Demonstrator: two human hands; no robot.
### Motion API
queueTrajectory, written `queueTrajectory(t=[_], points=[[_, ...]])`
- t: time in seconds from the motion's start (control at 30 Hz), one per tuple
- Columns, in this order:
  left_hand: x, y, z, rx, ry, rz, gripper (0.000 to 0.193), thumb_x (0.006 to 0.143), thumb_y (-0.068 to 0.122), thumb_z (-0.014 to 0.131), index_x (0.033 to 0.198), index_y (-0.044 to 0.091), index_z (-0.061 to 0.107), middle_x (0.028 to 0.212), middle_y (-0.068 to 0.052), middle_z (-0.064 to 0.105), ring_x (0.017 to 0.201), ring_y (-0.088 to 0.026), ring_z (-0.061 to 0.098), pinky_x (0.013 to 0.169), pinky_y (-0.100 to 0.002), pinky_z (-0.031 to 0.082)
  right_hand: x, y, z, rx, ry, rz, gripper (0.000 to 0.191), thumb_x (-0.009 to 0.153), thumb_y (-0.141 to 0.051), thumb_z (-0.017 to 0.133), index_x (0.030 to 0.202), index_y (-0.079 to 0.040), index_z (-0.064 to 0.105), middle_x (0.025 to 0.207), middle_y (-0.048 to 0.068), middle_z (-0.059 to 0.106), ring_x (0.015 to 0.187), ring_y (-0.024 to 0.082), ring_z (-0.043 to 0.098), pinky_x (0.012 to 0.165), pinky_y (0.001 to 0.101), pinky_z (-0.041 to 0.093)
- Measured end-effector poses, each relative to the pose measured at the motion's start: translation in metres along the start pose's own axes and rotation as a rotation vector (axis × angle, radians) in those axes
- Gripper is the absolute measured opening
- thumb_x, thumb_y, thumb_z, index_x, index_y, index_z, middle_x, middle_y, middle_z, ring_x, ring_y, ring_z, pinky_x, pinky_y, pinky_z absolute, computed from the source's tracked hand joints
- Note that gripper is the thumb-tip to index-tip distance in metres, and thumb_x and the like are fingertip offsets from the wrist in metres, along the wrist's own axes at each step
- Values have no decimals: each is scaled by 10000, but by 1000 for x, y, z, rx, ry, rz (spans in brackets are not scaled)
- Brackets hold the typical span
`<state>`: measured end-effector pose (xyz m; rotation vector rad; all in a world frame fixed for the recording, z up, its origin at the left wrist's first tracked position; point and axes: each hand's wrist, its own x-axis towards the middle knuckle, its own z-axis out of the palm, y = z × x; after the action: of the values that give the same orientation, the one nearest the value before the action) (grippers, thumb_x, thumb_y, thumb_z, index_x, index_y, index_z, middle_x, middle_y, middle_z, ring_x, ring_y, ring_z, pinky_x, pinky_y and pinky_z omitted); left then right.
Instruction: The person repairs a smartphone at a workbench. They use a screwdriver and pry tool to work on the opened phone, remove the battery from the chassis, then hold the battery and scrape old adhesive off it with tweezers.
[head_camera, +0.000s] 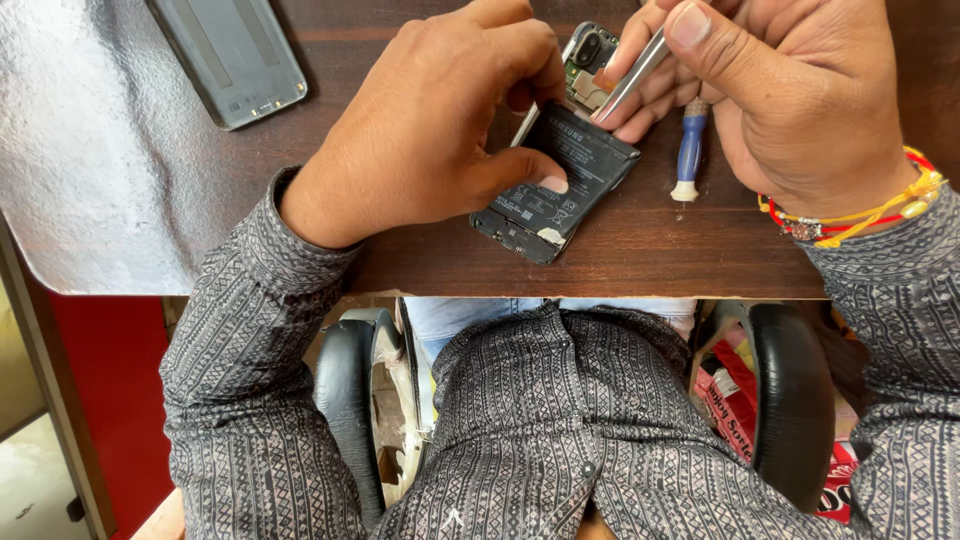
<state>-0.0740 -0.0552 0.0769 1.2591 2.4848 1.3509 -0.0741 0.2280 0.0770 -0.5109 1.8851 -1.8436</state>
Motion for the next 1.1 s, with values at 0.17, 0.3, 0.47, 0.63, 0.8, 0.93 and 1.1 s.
queueTrajectory(t=[0.17,0.3,0.47,0.63,0.8,0.93,1.1], points=[[2,-1,1,-155,-64,-54,366,900,143,935,1046,1,631,938,-75,672,817,-201,693,725,-319,538,-12,11,-13,57,44,-115,235,1232,-96,435,1246,91,577,1174,206,679,1003,291,745,888,371,654],[5,6,-4,-251,-101,-98,306,960,90,915,1040,-17,640,895,-65,678,743,-137,658,673,-276,514,-21,15,-25,-56,95,-164,224,1234,-92,448,1236,88,582,1161,199,684,977,263,741,859,340,642],[14,16,-12,-352,-173,-196,276,922,64,908,1018,3,656,834,-24,663,690,-77,615,613,-246,480,-28,8,-30,-261,119,-180,212,1238,-87,465,1223,85,588,1144,191,689,946,230,735,823,301,626],[27,24,-15,-384,-205,-191,297,906,78,920,984,13,641,822,-12,636,689,-78,573,614,-239,462,-28,-3,-29,-380,129,-226,201,1242,-82,482,1211,81,594,1127,182,695,914,196,730,787,262,610],[38,28,-14,-353,-287,-223,272,854,87,916,934,38,661,742,-7,627,645,-81,607,583,-246,468,-28,-4,-34,-407,120,-284,191,1246,-78,498,1199,77,600,1110,174,700,883,162,724,751,222,595],[45,29,-11,-351,-308,-241,258,842,87,908,947,49,675,754,-6,660,651,-86,655,594,-244,504,-30,0,-42,-360,84,-380,114,1240,-20,508,1269,89,516,1147,210,696,944,182,737,790,216,607],[54,29,-9,-343,-297,-158,285,866,74,903,1032,46,672,855,-27,679,736,-113,679,670,-260,536,-27,-11,-39,-408,96,-465,142,1170,44,543,1266,106,459,1127,239,688,960,227,729,849,270,619]])
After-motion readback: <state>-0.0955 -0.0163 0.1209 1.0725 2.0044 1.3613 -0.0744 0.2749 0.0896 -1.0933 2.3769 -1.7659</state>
